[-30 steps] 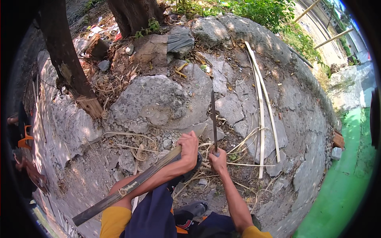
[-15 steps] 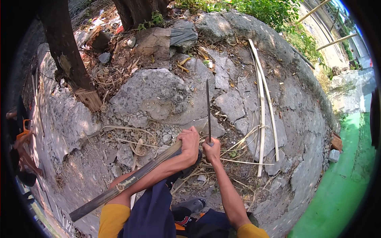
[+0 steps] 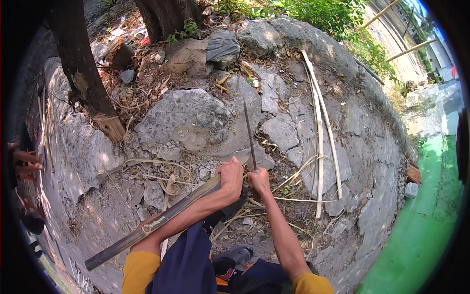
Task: The person shapes bamboo strips by hand using a large blade, drawing the blade along the edges to smooth or thin them while resting the bamboo on a stone surface or a protective cloth on their lap.
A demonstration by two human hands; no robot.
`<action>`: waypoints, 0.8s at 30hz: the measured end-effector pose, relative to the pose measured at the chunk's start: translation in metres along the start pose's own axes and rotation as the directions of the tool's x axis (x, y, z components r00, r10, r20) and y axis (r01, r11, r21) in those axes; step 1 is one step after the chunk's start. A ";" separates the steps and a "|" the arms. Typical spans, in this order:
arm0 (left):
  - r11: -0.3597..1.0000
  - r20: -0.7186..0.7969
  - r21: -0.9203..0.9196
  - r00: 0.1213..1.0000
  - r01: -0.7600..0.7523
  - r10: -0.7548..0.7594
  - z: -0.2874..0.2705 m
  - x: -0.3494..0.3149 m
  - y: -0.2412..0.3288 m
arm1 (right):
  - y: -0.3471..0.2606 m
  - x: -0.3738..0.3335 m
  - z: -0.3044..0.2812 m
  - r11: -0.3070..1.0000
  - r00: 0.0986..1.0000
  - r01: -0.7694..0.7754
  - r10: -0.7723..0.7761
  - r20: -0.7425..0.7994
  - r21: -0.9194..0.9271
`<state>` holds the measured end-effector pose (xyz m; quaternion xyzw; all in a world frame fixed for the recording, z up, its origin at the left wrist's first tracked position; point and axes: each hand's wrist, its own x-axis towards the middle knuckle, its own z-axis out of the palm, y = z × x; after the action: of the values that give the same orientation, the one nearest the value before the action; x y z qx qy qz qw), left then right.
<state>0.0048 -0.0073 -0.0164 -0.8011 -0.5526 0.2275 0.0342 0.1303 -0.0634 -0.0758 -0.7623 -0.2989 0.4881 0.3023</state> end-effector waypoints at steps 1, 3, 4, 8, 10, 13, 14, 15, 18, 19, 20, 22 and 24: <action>1.000 0.000 0.006 1.000 0.003 -0.003 0.003 -0.001 -0.001 | -0.005 0.001 0.002 1.000 1.000 -0.011 0.011 0.027 0.013; 0.998 0.013 0.067 1.000 -0.013 0.012 0.007 -0.007 0.000 | -0.014 -0.005 0.002 0.997 0.997 0.061 -0.059 0.039 -0.040; 0.998 0.022 0.069 1.000 -0.014 0.012 0.009 -0.006 -0.001 | -0.012 -0.005 0.004 0.998 0.998 0.054 -0.053 0.044 -0.040; 0.997 -0.050 -0.062 0.998 -0.046 0.043 0.013 0.005 0.000 | 0.001 0.006 0.001 0.990 0.990 0.136 -0.137 0.025 0.033; 0.997 -0.012 -0.078 1.000 -0.030 0.029 0.014 -0.001 0.000 | 0.000 0.006 0.001 0.999 0.999 -0.017 0.016 0.052 0.030; 1.000 -0.030 -0.005 0.999 -0.030 0.030 0.016 -0.002 -0.006 | -0.012 0.001 0.000 0.990 0.992 0.128 -0.127 0.021 -0.066; 1.000 -0.021 0.004 1.000 -0.023 0.023 0.018 -0.001 -0.011 | -0.016 -0.004 0.004 0.984 0.986 0.164 -0.162 0.024 -0.072; 0.999 -0.038 0.022 0.999 -0.035 0.036 0.010 0.003 -0.007 | -0.005 -0.002 -0.001 0.970 0.971 0.234 -0.236 -0.025 -0.069; 0.999 -0.048 0.017 0.998 -0.037 0.038 0.009 -0.003 -0.001 | 0.006 0.004 0.002 0.999 0.999 -0.037 0.037 0.001 0.022; 1.000 -0.046 -0.010 0.999 -0.023 0.022 0.009 -0.002 0.002 | 0.009 0.012 0.001 1.000 1.000 -0.015 0.015 0.015 0.014; 0.999 -0.057 -0.015 0.998 -0.028 0.028 0.009 0.000 0.006 | 0.014 0.014 -0.005 1.000 1.000 -0.011 0.010 0.002 0.012; 0.998 -0.037 0.064 0.999 -0.006 0.009 0.017 -0.002 0.000 | -0.005 0.000 0.001 0.993 0.993 0.116 -0.116 -0.010 -0.028; 0.998 -0.031 0.062 0.999 -0.011 0.013 0.013 0.003 -0.001 | 0.002 0.001 0.007 0.990 0.990 0.136 -0.137 -0.042 -0.019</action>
<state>-0.0004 -0.0067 -0.0286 -0.8065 -0.5397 0.2323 0.0662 0.1243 -0.0627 -0.0805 -0.7527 -0.3478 0.4472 0.3353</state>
